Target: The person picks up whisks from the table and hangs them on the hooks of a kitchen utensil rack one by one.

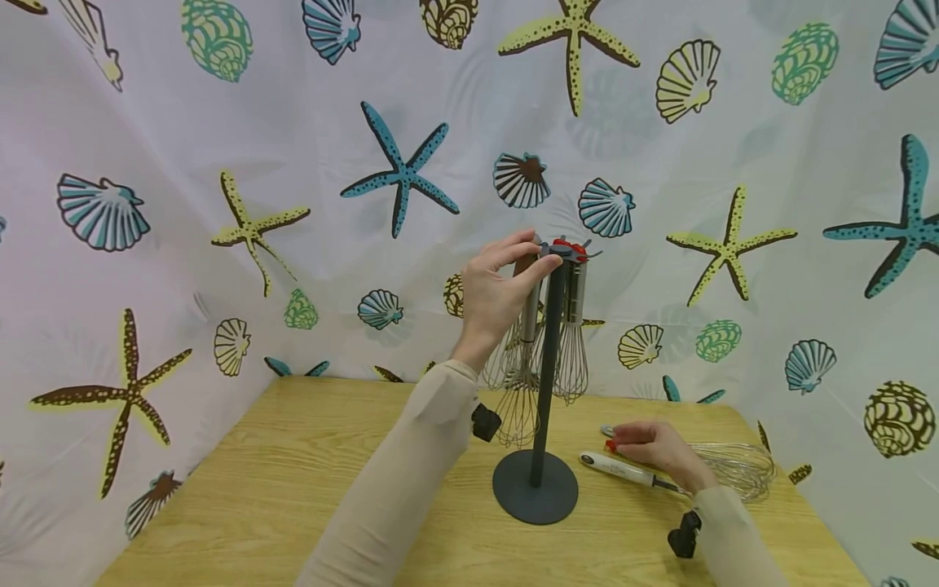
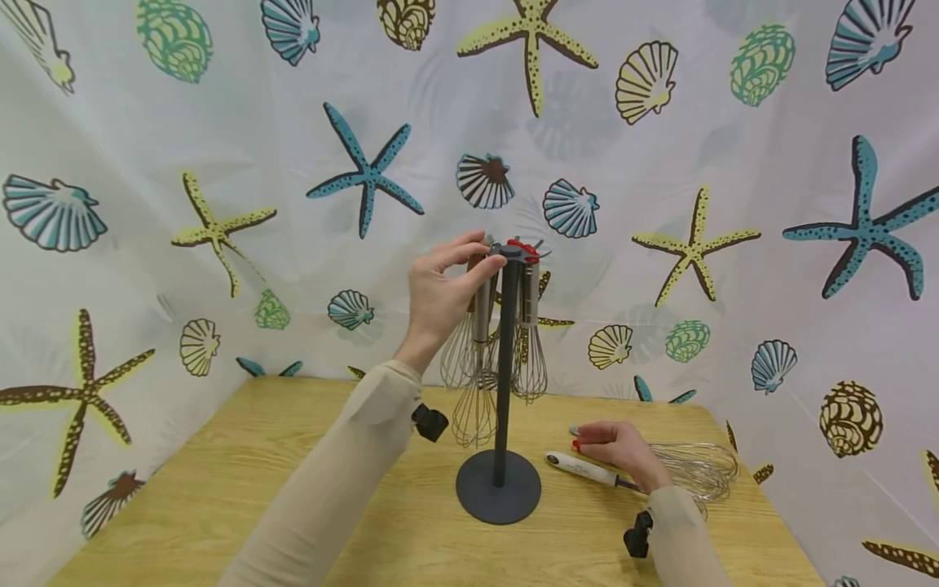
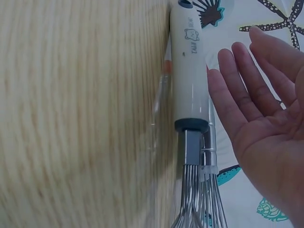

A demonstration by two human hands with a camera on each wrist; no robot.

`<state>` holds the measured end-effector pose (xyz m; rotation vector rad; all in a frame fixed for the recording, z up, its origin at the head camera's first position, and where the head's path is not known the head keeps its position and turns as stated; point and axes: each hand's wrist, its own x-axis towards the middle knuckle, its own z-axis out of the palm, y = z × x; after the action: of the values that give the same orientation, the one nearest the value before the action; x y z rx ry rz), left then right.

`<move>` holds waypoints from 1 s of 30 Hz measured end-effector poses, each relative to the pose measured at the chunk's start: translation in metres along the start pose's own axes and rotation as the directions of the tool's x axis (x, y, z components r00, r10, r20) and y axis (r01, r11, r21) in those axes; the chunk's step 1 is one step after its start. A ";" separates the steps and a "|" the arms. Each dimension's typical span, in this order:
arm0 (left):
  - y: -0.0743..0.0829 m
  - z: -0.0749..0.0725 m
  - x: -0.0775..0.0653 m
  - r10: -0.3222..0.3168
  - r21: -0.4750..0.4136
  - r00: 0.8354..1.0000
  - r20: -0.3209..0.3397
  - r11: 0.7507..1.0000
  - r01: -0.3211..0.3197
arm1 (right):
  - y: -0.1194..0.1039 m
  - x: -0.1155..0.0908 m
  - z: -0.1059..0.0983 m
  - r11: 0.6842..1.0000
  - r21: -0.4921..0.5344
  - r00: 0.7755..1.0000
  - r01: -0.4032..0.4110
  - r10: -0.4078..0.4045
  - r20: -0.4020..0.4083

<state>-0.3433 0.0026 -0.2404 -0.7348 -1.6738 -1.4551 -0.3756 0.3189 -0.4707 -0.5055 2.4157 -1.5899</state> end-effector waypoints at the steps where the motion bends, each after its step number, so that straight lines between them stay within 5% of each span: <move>1: 0.000 0.000 0.000 0.000 -0.002 1.000 -0.001 1.000 0.000 | 0.001 0.000 0.000 1.000 0.010 1.000 -0.002 0.002 0.011; 30: -0.001 -0.001 -0.001 0.006 -0.009 1.000 0.001 1.000 -0.006 | 0.005 0.002 0.005 0.992 -0.105 0.991 -0.064 0.075 0.107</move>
<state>-0.3437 0.0012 -0.2414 -0.7449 -1.6654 -1.4592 -0.3763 0.3155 -0.4776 -0.5066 2.4118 -1.3799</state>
